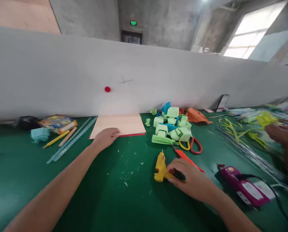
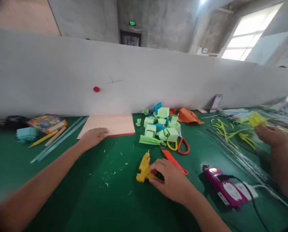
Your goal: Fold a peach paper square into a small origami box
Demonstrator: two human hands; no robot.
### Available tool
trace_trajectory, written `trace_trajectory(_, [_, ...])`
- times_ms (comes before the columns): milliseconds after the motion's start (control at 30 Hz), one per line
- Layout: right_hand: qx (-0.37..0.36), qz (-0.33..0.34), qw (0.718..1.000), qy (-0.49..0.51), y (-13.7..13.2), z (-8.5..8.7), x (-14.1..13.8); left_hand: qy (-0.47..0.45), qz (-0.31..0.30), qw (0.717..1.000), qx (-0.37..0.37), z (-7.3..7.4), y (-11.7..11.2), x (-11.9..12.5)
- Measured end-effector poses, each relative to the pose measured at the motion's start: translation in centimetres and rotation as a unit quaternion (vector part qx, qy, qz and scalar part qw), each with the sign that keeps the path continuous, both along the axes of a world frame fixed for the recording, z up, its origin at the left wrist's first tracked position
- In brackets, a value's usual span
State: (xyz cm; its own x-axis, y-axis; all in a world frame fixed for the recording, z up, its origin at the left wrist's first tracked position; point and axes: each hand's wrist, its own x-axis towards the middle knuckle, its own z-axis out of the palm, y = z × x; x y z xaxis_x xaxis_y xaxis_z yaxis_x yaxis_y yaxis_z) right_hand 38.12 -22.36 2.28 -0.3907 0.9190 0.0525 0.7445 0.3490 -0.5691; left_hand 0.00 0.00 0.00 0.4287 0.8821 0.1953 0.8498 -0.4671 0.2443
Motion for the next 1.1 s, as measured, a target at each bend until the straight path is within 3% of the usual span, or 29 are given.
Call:
trace_trajectory(233, [-0.017,0.020,1.000,-0.005,-0.2,0.8,0.0,-0.013,0.029,0.999,0.017,0.7,-0.7,0.1])
trace_trajectory(500, [-0.052,-0.041,0.998,0.007,-0.4,0.1,0.1,-0.029,0.045,0.989,0.136,2.3,-3.5,1.3])
trace_trajectory(633, [-0.064,-0.041,0.997,0.001,-0.4,-0.1,0.3,-0.034,0.001,0.980,0.197,2.4,-7.1,2.8])
trace_trajectory(800, [-0.084,-0.047,0.995,-0.037,-0.4,0.9,0.2,-0.043,-0.069,0.963,0.258,2.9,-13.0,3.6])
trace_trajectory(967, [-0.128,-0.039,0.988,-0.079,-0.6,2.1,0.5,-0.041,-0.111,0.951,0.286,2.8,-18.0,1.6])
trace_trajectory(1100, [-0.147,-0.043,0.984,-0.088,-0.5,2.2,1.4,-0.057,-0.130,0.953,0.267,2.8,-21.0,-0.1])
